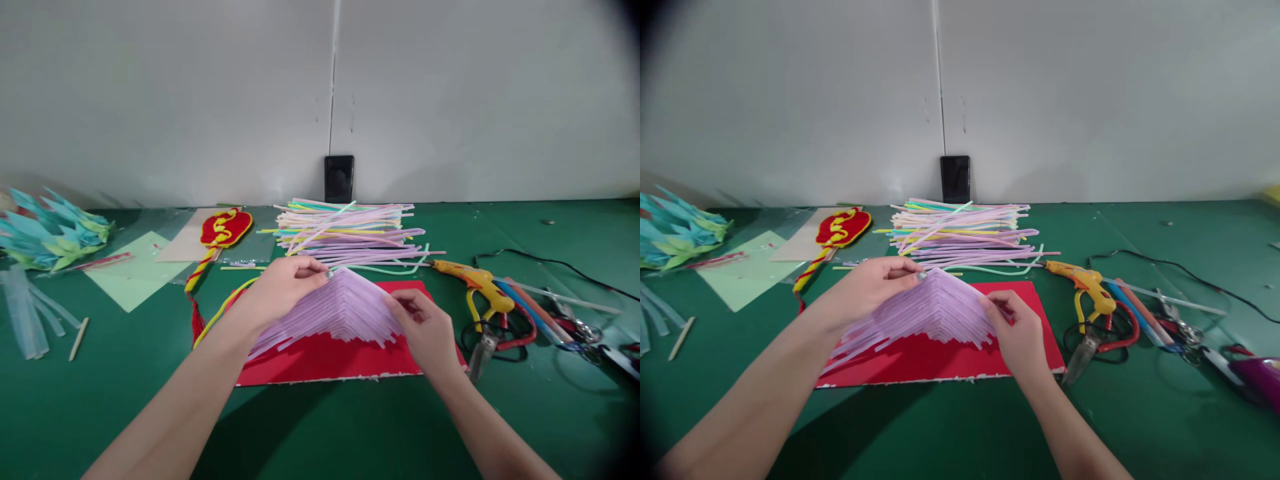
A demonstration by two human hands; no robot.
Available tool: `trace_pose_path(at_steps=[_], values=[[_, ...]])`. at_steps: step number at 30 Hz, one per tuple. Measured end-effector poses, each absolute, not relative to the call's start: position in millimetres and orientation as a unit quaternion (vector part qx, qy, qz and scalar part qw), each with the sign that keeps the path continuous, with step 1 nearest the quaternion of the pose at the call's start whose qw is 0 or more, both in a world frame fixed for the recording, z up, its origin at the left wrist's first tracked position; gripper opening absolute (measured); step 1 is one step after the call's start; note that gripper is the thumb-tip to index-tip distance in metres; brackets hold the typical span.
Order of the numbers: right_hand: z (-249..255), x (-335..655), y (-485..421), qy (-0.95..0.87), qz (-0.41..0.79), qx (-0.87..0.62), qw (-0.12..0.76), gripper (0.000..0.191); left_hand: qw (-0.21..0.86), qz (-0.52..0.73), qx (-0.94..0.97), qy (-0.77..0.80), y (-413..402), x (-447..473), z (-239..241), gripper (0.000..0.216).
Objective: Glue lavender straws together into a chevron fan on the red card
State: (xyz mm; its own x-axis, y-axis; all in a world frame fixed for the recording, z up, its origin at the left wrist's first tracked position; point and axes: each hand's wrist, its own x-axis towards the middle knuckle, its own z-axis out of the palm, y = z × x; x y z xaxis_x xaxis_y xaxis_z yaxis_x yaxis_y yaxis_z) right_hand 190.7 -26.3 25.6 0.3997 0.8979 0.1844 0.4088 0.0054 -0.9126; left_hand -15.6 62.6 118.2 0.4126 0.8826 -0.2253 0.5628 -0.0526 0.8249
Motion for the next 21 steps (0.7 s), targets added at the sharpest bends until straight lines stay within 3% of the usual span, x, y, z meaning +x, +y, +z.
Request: trace_pose_path(at_steps=[21], values=[[25.5, 190.2, -26.6, -0.497, 0.231, -0.663, 0.51, 0.024, 0.453, 0.186, 0.704, 0.514, 63.5, -14.8, 116.6, 0.017]])
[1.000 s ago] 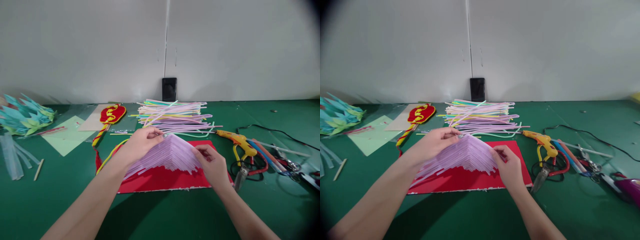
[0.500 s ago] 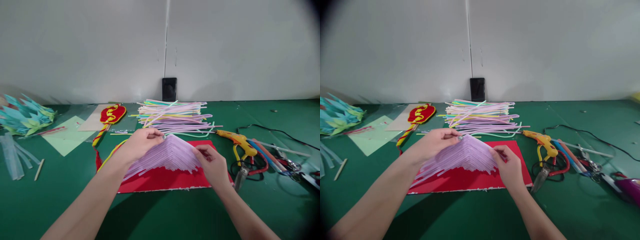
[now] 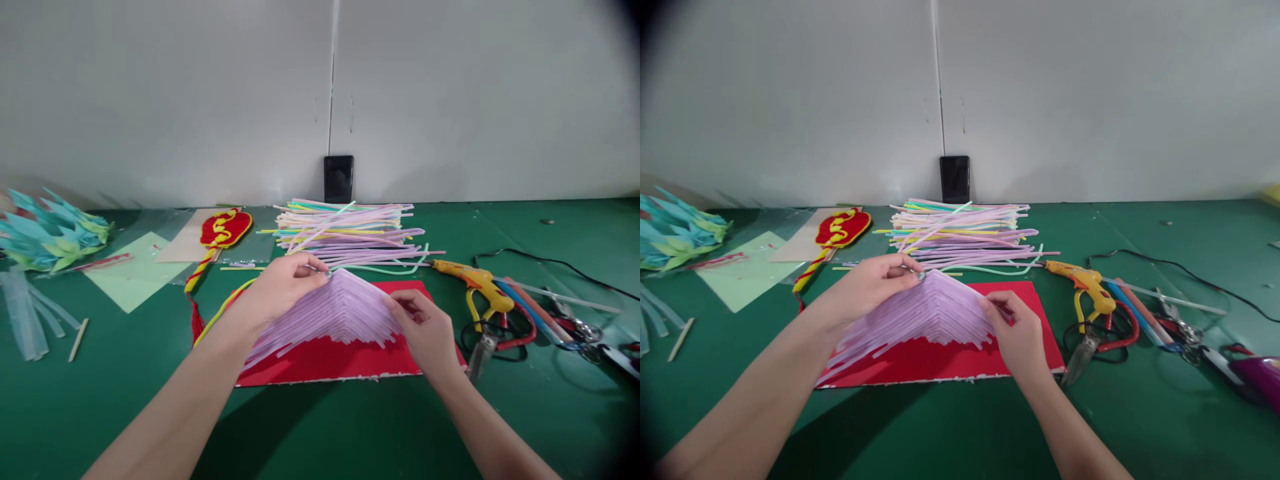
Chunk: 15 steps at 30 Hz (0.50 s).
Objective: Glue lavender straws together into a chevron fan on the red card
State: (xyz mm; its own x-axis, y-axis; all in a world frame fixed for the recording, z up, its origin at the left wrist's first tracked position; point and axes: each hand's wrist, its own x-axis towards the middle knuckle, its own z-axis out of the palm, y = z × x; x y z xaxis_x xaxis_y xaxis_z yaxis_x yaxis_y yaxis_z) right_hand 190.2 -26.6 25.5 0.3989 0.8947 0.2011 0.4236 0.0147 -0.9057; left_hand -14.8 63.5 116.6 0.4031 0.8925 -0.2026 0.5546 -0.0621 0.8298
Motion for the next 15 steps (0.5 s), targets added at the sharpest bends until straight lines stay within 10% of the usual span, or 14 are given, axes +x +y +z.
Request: trace_pose_path(at_steps=[15], values=[[25, 189, -27, -0.481, 0.254, -0.65, 0.531, 0.024, 0.408, 0.276, 0.757, 0.429, 52, -7, 109, 0.029]])
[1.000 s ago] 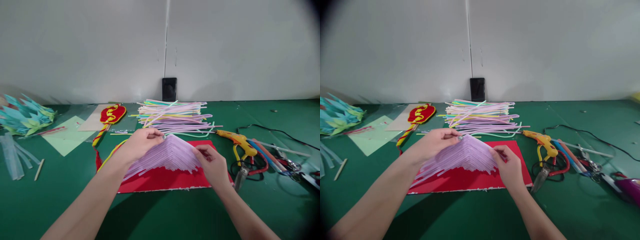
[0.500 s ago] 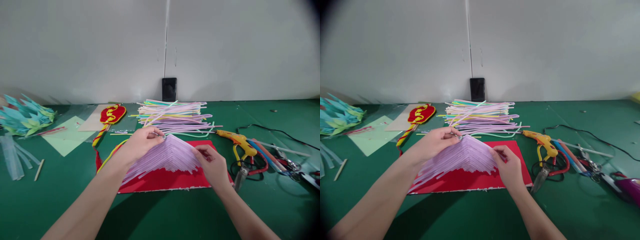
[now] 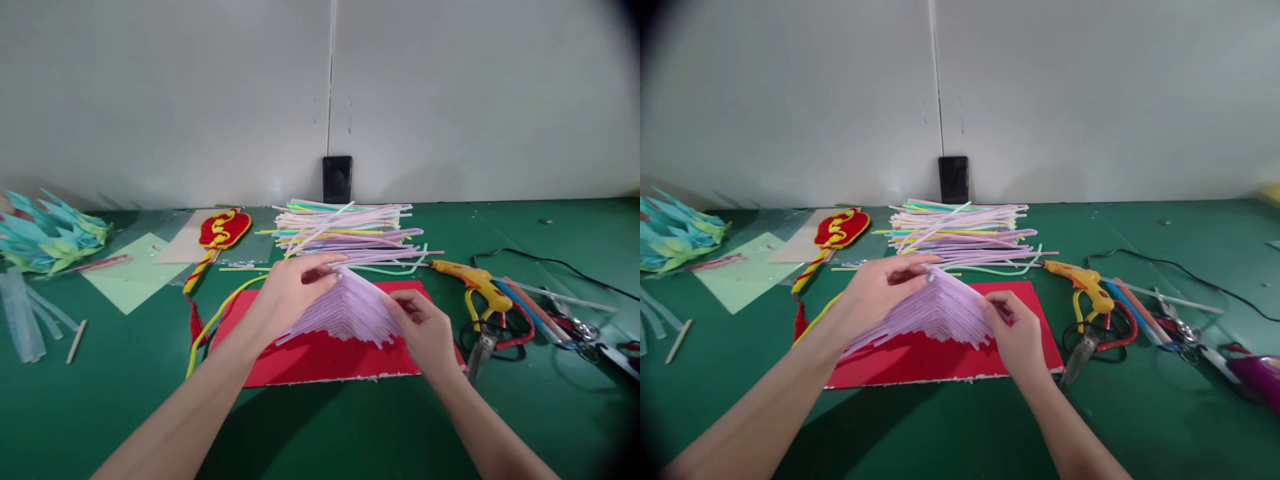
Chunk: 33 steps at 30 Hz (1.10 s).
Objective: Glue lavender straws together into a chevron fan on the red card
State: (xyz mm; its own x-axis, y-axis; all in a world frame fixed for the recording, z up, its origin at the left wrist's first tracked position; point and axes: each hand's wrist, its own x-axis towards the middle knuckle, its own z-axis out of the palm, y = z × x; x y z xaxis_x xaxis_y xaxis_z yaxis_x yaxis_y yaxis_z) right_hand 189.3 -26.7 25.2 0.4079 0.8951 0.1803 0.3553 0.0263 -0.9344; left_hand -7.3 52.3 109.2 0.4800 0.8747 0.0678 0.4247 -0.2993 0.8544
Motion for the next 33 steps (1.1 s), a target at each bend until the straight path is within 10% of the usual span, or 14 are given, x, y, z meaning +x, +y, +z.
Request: trace_pose_path(at_steps=[33], values=[[26, 190, -25, -0.467, 0.256, -0.655, 0.536, 0.023, 0.47, 0.229, 0.726, 0.447, 64, -11, 105, 0.013]])
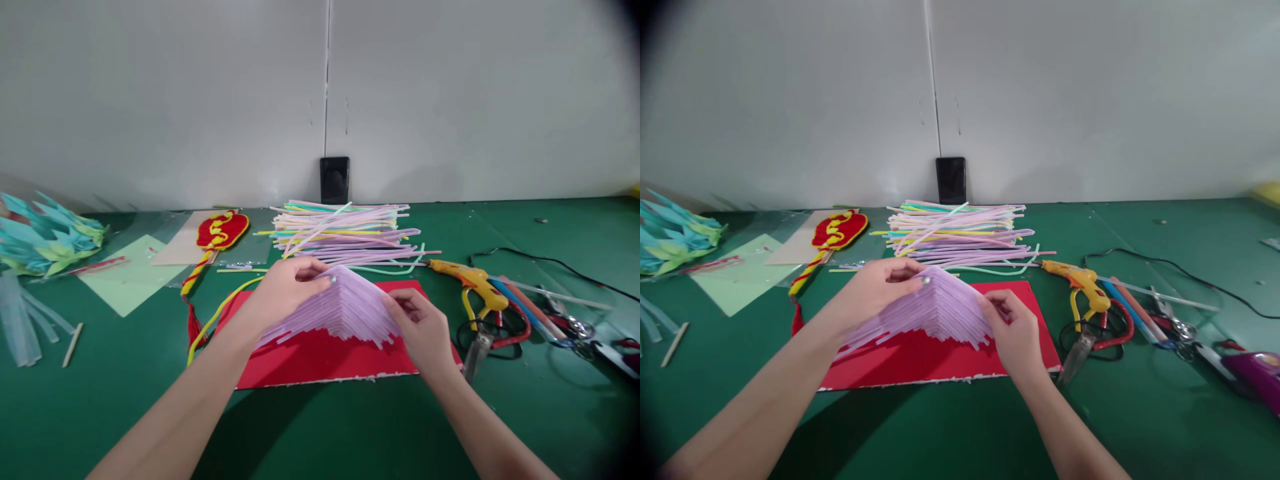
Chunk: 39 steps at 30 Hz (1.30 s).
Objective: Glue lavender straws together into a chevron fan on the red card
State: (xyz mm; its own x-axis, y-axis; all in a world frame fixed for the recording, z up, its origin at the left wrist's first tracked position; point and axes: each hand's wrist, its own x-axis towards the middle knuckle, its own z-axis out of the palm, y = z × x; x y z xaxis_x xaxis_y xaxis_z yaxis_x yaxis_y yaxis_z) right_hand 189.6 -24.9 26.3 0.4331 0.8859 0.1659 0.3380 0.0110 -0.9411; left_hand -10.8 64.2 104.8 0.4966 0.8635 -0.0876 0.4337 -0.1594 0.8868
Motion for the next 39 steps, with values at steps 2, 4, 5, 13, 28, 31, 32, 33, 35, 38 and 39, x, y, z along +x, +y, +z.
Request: trace_pose_path(at_steps=[2, 4, 5, 13, 28, 31, 32, 33, 35, 38, 39], values=[[25, 190, -25, -0.466, 0.256, -0.656, 0.535, 0.023, 0.465, 0.224, 0.725, 0.456, 66, -11, 106, 0.012], [25, 190, -25, -0.465, 0.257, -0.655, 0.537, 0.023, 0.452, 0.231, 0.726, 0.464, 66, -10, 107, 0.012], [24, 191, -25, -0.465, 0.257, -0.655, 0.537, 0.023, 0.446, 0.237, 0.726, 0.467, 67, -10, 107, 0.012], [24, 190, -24, -0.461, 0.26, -0.656, 0.538, 0.022, 0.432, 0.256, 0.732, 0.461, 67, -11, 105, 0.009], [29, 190, -25, -0.488, 0.298, -0.629, 0.527, 0.021, 0.491, 0.235, 0.706, 0.453, 66, -8, 97, 0.017], [28, 196, -24, -0.485, 0.342, -0.608, 0.527, 0.023, 0.499, 0.223, 0.706, 0.451, 68, -10, 98, 0.019], [28, 198, -24, -0.481, 0.357, -0.601, 0.529, 0.024, 0.502, 0.22, 0.705, 0.449, 68, -11, 99, 0.02], [27, 199, -23, -0.476, 0.373, -0.594, 0.53, 0.024, 0.505, 0.218, 0.705, 0.448, 68, -11, 100, 0.02], [26, 202, -22, -0.464, 0.409, -0.58, 0.53, 0.026, 0.509, 0.212, 0.703, 0.449, 67, -11, 103, 0.019], [25, 203, -20, -0.449, 0.45, -0.559, 0.532, 0.028, 0.52, 0.199, 0.697, 0.451, 66, -11, 107, 0.017], [25, 204, -20, -0.446, 0.456, -0.554, 0.536, 0.028, 0.527, 0.195, 0.695, 0.449, 65, -11, 108, 0.016]])
